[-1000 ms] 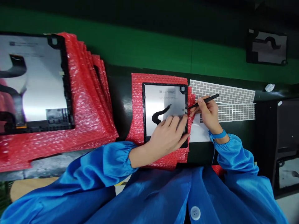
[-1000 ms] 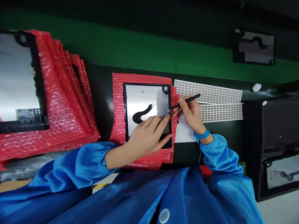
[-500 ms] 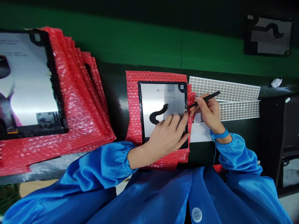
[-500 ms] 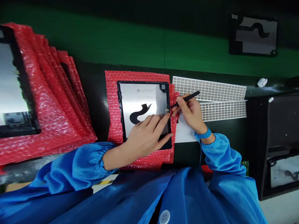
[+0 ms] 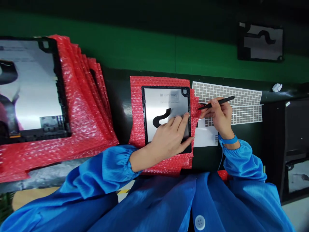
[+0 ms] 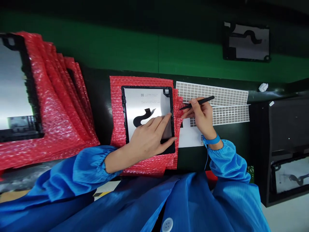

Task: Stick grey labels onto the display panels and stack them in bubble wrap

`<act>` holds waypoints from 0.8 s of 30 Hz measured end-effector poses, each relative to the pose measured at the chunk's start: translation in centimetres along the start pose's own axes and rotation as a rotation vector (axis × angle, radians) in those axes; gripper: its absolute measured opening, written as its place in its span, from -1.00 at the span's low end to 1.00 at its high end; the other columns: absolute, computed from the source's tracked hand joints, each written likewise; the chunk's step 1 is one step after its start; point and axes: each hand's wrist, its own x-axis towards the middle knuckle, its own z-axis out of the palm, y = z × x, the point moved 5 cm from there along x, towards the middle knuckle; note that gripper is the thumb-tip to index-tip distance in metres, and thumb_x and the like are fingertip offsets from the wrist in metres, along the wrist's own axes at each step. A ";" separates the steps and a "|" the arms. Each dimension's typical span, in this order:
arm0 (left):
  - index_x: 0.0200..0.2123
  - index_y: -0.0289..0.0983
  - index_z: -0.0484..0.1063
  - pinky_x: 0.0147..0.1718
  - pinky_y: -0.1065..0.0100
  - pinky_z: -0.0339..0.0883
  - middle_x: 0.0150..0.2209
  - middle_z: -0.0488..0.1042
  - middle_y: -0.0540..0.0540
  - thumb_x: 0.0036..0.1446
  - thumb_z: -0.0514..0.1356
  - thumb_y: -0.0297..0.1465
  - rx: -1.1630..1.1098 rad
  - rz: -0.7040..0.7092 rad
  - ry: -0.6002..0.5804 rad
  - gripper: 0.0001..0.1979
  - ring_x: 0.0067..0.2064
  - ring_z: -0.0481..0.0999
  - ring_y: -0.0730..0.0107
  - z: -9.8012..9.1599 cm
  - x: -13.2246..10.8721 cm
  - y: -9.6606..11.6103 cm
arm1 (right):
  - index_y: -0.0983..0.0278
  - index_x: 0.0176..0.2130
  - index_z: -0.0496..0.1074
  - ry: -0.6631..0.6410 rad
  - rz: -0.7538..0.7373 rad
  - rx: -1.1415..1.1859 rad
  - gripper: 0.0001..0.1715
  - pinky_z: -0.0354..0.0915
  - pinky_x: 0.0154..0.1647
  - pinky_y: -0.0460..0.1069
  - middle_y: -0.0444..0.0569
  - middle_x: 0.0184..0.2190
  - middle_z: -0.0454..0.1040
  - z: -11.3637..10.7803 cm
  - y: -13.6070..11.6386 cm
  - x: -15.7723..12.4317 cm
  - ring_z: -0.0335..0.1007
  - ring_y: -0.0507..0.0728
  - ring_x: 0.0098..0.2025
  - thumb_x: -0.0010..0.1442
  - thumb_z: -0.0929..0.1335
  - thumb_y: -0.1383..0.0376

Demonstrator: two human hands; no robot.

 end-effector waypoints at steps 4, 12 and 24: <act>0.43 -0.51 0.27 -0.42 0.24 0.47 -0.01 0.59 -0.36 0.47 0.11 -0.05 0.019 -0.009 -0.004 -0.28 -0.06 0.65 0.01 -0.3 0.1 -0.5 | 0.12 -0.17 0.44 0.082 -0.084 0.030 -0.55 0.61 -0.47 0.02 -0.16 -0.47 0.61 -3.6 -1.0 -2.0 0.66 0.13 -0.49 0.35 0.46 -0.17; 0.36 -0.55 0.36 0.06 -0.06 0.51 0.22 0.51 -0.54 0.48 0.14 -0.14 -0.014 0.260 0.048 -0.36 0.23 0.52 -0.28 -1.2 1.0 3.6 | 0.19 -0.16 0.49 0.097 -0.020 -0.099 -0.62 0.64 -0.44 0.01 -0.09 -0.42 0.68 -8.5 1.2 -8.2 0.71 0.15 -0.44 0.40 0.47 -0.06; 0.42 -0.47 0.34 0.33 -0.17 0.25 0.53 0.16 -0.49 0.36 0.23 0.11 0.019 0.453 -0.227 -0.13 0.48 0.24 -0.37 2.8 0.3 8.4 | 0.21 -0.15 0.48 0.022 0.009 -0.225 -0.58 0.63 -0.41 0.01 -0.08 -0.43 0.66 -8.0 2.6 -9.3 0.70 0.14 -0.44 0.41 0.44 -0.09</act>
